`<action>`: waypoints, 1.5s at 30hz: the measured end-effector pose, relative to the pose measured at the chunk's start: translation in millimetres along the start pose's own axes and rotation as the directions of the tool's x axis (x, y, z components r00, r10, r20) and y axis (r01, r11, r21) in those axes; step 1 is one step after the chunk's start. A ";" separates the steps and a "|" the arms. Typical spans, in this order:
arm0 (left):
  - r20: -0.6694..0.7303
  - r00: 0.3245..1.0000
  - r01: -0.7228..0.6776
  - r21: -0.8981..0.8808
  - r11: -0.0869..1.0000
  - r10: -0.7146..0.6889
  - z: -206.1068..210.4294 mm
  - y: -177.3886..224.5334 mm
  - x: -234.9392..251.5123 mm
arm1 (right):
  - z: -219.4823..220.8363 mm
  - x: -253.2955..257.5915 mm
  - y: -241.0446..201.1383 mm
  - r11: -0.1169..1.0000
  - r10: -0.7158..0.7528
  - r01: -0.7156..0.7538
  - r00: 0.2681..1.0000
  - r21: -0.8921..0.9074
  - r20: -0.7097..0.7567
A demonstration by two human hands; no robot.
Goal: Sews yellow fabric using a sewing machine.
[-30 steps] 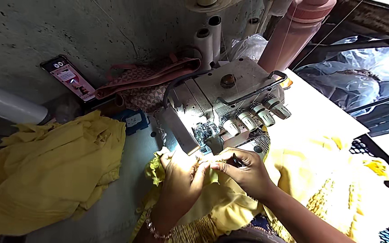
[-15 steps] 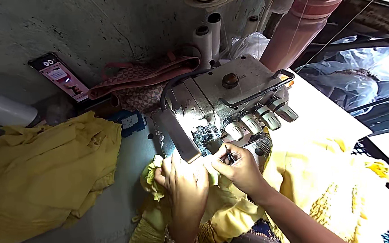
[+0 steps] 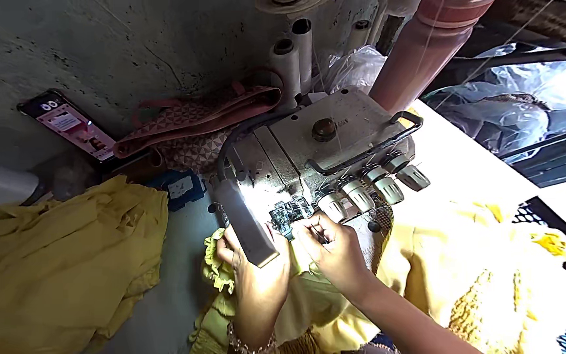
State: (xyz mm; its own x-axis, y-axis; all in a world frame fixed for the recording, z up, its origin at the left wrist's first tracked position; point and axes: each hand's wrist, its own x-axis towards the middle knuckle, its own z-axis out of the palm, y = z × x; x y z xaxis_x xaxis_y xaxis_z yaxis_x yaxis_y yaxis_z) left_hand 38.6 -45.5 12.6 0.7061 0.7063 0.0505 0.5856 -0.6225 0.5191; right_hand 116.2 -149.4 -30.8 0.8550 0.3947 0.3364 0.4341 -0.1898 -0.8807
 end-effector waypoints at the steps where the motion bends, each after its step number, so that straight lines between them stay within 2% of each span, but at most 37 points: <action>1: -0.001 1.000 -0.012 0.022 1.000 0.012 -0.3 1.0 0.2 | 0.8 -0.7 0.6 1.000 -0.006 0.005 1.000 -0.018 -0.005; 4: 0.019 0.999 -0.049 0.012 0.999 0.048 -2.3 -5.1 0.0 | -1.0 -3.3 2.4 0.999 -0.012 0.011 1.000 0.043 0.011; 7: 0.073 0.992 -0.095 -0.101 0.990 0.102 -10.2 -21.2 6.8 | -8.1 -3.8 7.1 0.983 -0.108 0.097 0.992 0.154 0.061; 10: 0.034 0.984 -0.173 -0.110 0.979 0.177 -8.7 -32.3 11.5 | -12.6 -2.4 9.0 0.986 -0.138 0.129 0.987 0.106 0.083; 14: 0.030 0.981 -0.191 -0.023 0.981 0.191 -6.8 -35.2 10.9 | -14.4 0.2 6.4 0.994 -0.103 0.100 0.991 0.038 0.088; 24: 0.016 0.969 -0.249 0.052 0.967 0.248 -6.8 -38.8 10.5 | -12.8 0.8 5.0 0.997 -0.057 0.053 0.996 0.049 0.067; 45: 0.037 0.976 -0.218 0.064 0.974 0.216 -10.0 -37.3 16.2 | -9.1 0.8 6.6 0.994 -0.100 0.102 0.994 -0.034 0.041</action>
State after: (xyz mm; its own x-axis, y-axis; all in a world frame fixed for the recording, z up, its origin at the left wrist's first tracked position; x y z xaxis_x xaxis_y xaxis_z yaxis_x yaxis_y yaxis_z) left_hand 24.3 -7.5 2.6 0.8305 0.5417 0.1298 0.4414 -0.7821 0.4399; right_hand 122.3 -158.5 -33.3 0.7949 0.4484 0.4088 0.5279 -0.1789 -0.8302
